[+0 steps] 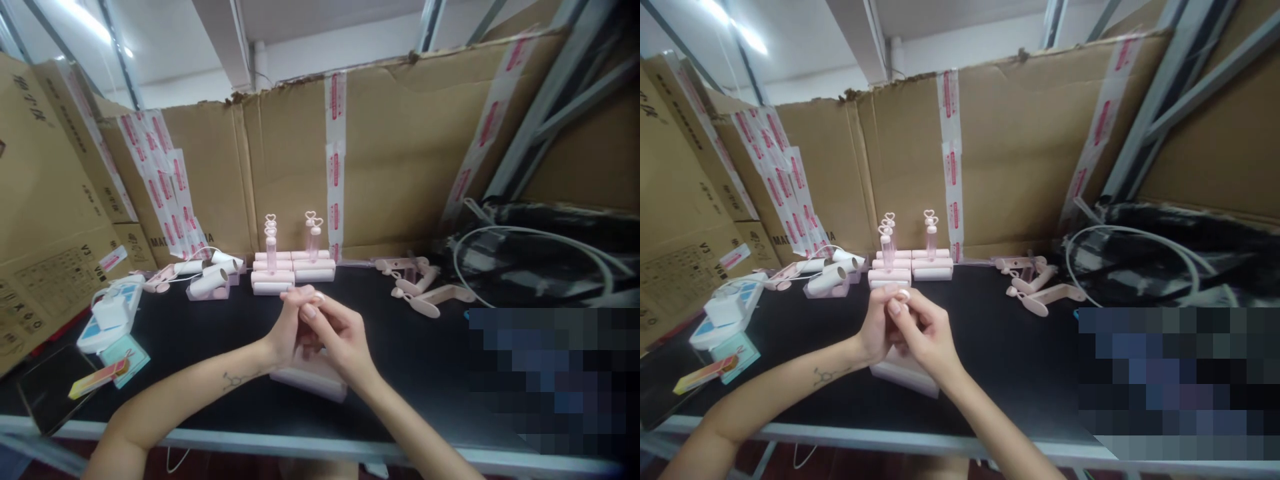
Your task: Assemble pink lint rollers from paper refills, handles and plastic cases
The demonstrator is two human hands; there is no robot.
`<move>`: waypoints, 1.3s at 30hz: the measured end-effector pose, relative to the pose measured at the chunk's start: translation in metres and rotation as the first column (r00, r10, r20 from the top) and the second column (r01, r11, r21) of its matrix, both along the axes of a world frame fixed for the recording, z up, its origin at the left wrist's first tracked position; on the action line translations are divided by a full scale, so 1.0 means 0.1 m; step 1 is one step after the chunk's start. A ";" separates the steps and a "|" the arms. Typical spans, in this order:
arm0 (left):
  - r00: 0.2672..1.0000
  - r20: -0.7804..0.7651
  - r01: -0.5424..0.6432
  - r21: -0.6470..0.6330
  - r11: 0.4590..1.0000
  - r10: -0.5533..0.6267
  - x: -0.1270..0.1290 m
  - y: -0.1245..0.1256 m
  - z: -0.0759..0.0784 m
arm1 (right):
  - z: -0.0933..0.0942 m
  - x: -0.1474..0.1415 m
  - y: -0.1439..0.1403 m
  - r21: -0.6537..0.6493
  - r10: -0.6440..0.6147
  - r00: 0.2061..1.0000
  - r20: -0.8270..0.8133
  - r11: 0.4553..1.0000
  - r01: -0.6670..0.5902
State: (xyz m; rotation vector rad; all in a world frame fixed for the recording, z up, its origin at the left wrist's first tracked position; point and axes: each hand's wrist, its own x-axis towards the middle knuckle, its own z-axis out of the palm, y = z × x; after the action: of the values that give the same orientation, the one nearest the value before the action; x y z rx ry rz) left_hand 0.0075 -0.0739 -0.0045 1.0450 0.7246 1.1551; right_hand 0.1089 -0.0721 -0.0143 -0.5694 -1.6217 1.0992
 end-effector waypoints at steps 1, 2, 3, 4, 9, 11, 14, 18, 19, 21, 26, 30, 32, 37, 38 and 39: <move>0.997 0.004 0.072 0.005 0.997 -0.072 -0.04 0.02 0.00 | 0.02 0.03 0.02 -0.004 0.032 0.999 0.020 0.999 -0.032; 0.988 0.004 0.152 0.016 0.988 -0.152 -0.08 0.04 0.00 | 0.04 0.08 0.04 0.014 0.050 0.998 0.034 0.999 -0.051; 0.974 0.001 0.228 0.035 0.973 -0.228 -0.12 0.06 0.01 | 0.05 0.13 0.07 0.053 0.059 0.997 0.043 0.997 -0.061; 0.956 -0.001 0.292 0.060 0.955 -0.292 -0.17 0.09 0.01 | 0.06 0.19 0.10 0.105 0.057 0.996 0.062 0.992 -0.064; 0.912 0.062 0.390 0.181 0.903 -0.407 -0.27 0.16 -0.01 | -0.07 0.54 0.11 0.281 -0.089 0.849 0.522 0.957 -0.072; 0.912 0.081 0.382 0.195 0.903 -0.403 -0.24 0.17 -0.01 | -0.15 0.63 0.09 0.303 -0.131 0.706 0.696 0.945 -0.123; 0.980 0.056 0.170 0.262 0.950 -0.191 -0.26 0.19 -0.01 | -0.21 0.70 0.15 0.366 -0.212 0.587 0.782 0.917 -0.156; 0.881 -0.242 -0.227 0.535 0.814 0.405 -0.73 0.25 -0.04 | -0.24 0.84 0.55 0.451 -0.381 0.500 0.778 0.892 -0.022; 0.735 -0.375 -0.246 0.628 0.738 0.564 -0.93 0.28 -0.06 | -0.25 0.89 0.71 0.463 -0.414 0.486 0.770 0.886 0.021; 0.318 -0.551 -0.166 0.769 0.617 0.772 -1.36 0.35 -0.12 | -0.30 0.95 1.04 0.493 -0.472 0.479 0.740 0.865 0.091; -0.367 -0.553 -0.135 0.827 0.546 0.748 -2.23 0.49 -0.39 | -0.43 0.90 1.69 0.529 -0.526 0.500 0.688 0.835 0.150; -0.270 -0.740 -0.224 0.671 0.707 0.617 -2.51 0.55 -0.56 | -0.56 0.77 1.87 0.537 -0.510 0.566 0.648 0.833 0.135; -0.144 -0.791 -0.203 0.612 0.765 0.595 -2.54 0.58 -0.60 | -0.65 0.73 1.87 0.539 -0.518 0.601 0.609 0.826 0.166; -0.108 -0.832 -0.179 0.555 0.813 0.544 -2.52 0.65 -0.61 | -0.73 0.76 1.78 0.567 -0.626 0.656 0.421 0.746 0.348; -0.113 -0.839 -0.183 0.544 0.819 0.532 -2.51 0.66 -0.60 | -0.70 0.78 1.74 0.585 -0.647 0.669 0.365 0.719 0.376; -0.112 -0.847 -0.183 0.531 0.827 0.519 -2.51 0.66 -0.58 | -0.65 0.80 1.70 0.603 -0.661 0.684 0.309 0.692 0.397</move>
State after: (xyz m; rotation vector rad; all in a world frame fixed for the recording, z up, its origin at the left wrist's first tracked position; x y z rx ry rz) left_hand -0.2434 -0.0083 -0.0621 2.0220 2.2606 0.7062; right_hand 0.1889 0.0981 -0.0794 -0.9764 -1.8976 0.0355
